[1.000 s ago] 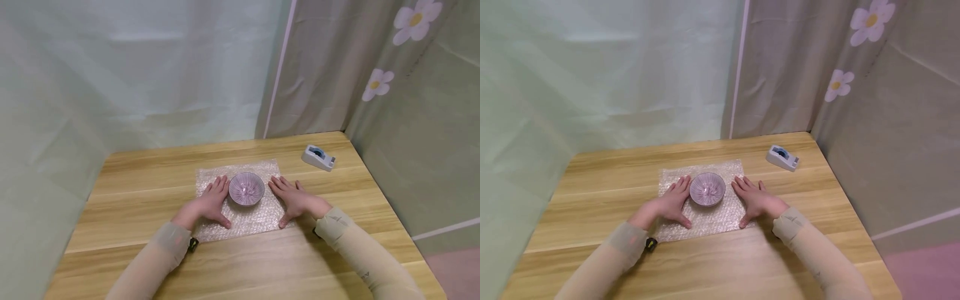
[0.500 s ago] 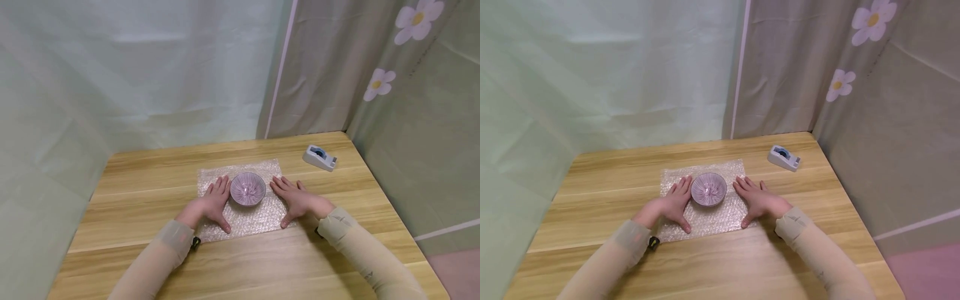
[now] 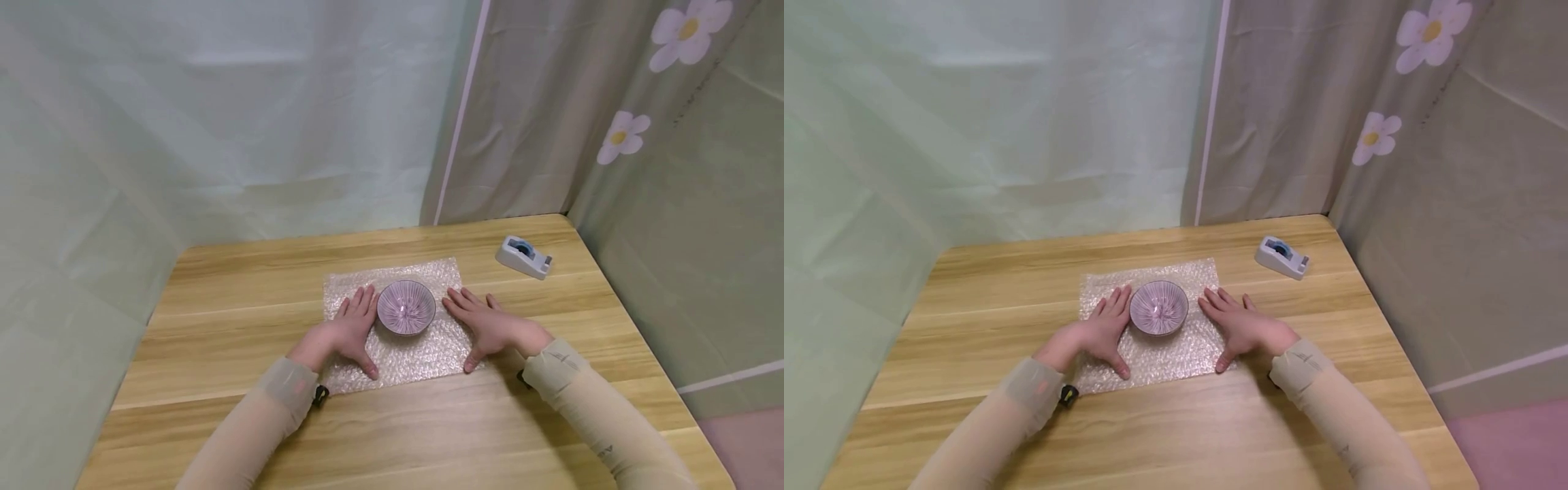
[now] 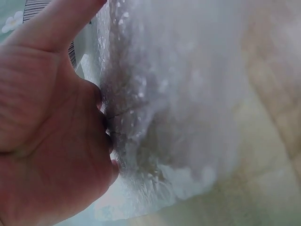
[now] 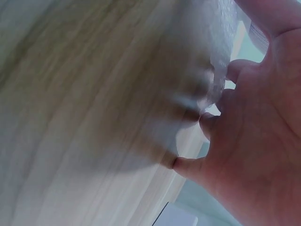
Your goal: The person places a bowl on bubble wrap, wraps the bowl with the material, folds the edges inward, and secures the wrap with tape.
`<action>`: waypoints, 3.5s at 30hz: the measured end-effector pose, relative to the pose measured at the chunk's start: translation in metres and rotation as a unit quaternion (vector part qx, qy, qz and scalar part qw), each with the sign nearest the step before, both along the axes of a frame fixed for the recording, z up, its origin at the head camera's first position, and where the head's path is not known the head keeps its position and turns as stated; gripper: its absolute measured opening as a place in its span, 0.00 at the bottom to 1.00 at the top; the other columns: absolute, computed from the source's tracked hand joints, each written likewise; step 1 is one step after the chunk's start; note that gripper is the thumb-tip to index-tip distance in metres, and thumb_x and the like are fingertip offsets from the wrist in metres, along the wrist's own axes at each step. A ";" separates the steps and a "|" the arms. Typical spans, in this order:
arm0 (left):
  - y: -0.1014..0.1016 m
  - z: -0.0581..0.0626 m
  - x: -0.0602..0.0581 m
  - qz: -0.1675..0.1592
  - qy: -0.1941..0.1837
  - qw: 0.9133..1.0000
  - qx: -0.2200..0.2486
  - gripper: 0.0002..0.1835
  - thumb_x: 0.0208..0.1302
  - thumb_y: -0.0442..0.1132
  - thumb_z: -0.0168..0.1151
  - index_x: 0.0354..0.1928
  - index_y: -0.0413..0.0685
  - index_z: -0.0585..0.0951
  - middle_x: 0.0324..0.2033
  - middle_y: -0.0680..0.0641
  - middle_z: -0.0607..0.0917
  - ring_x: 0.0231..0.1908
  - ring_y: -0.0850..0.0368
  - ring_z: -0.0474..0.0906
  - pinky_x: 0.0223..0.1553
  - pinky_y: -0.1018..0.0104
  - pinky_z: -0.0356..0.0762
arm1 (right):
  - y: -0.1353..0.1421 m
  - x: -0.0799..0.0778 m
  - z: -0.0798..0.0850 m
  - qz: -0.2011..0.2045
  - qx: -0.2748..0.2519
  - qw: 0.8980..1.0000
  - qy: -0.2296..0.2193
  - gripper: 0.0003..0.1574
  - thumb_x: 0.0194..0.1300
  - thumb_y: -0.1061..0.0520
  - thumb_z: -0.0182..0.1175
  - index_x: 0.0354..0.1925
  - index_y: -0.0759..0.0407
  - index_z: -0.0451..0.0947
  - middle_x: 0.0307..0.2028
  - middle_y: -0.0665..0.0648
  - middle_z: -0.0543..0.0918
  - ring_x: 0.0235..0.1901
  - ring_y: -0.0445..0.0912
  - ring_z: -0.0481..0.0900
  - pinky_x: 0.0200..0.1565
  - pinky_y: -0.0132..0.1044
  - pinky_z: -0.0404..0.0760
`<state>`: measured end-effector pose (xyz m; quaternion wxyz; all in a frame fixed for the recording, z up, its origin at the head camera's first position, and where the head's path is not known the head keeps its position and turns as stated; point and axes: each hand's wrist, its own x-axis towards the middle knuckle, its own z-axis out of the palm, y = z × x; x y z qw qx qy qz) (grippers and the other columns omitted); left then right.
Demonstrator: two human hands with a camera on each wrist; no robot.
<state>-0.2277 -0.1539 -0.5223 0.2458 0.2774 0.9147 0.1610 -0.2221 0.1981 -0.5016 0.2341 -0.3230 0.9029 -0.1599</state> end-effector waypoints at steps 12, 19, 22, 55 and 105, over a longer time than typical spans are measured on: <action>-0.001 0.001 0.002 0.003 -0.009 1.000 0.013 0.95 0.27 0.70 0.89 0.83 0.32 0.33 0.82 0.33 0.23 0.81 0.34 0.17 0.79 0.36 0.22 | 0.008 0.000 0.003 0.036 0.003 0.999 0.017 0.93 0.36 0.35 0.88 0.86 0.61 0.45 0.85 0.70 0.38 0.81 0.73 0.35 0.74 0.80 0.39; 0.002 0.016 0.004 -0.002 -0.014 1.000 -0.022 0.93 0.31 0.67 0.90 0.84 0.32 0.33 0.82 0.33 0.23 0.81 0.35 0.17 0.80 0.38 0.23 | 0.016 0.005 0.009 0.044 -0.014 0.999 0.013 0.89 0.35 0.48 0.91 0.87 0.54 0.49 0.85 0.69 0.41 0.82 0.73 0.38 0.75 0.78 0.43; 0.001 0.011 0.003 -0.005 -0.015 1.000 -0.013 0.94 0.29 0.69 0.89 0.83 0.32 0.32 0.82 0.33 0.22 0.81 0.34 0.17 0.79 0.36 0.23 | 0.018 0.007 0.009 0.047 -0.019 0.999 0.014 0.85 0.37 0.53 0.90 0.86 0.51 0.52 0.85 0.68 0.44 0.82 0.71 0.41 0.75 0.78 0.46; 0.008 0.015 0.003 -0.005 -0.019 0.998 -0.057 0.93 0.32 0.67 0.89 0.83 0.34 0.29 0.81 0.34 0.20 0.80 0.35 0.15 0.79 0.39 0.21 | 0.024 0.007 0.006 0.145 -0.093 0.975 0.144 0.34 0.60 0.75 0.70 0.59 0.47 0.90 0.69 0.62 0.80 0.71 0.69 0.73 0.70 0.66 0.71; 0.005 -0.011 -0.009 0.010 -0.024 0.998 -0.053 0.98 0.26 0.71 0.87 0.81 0.41 0.22 0.78 0.41 0.12 0.77 0.41 0.06 0.76 0.41 0.12 | 0.028 -0.009 0.013 0.097 -0.177 0.956 0.215 0.17 0.60 0.70 0.76 0.41 0.50 0.90 0.43 0.46 0.91 0.45 0.43 0.88 0.50 0.44 0.89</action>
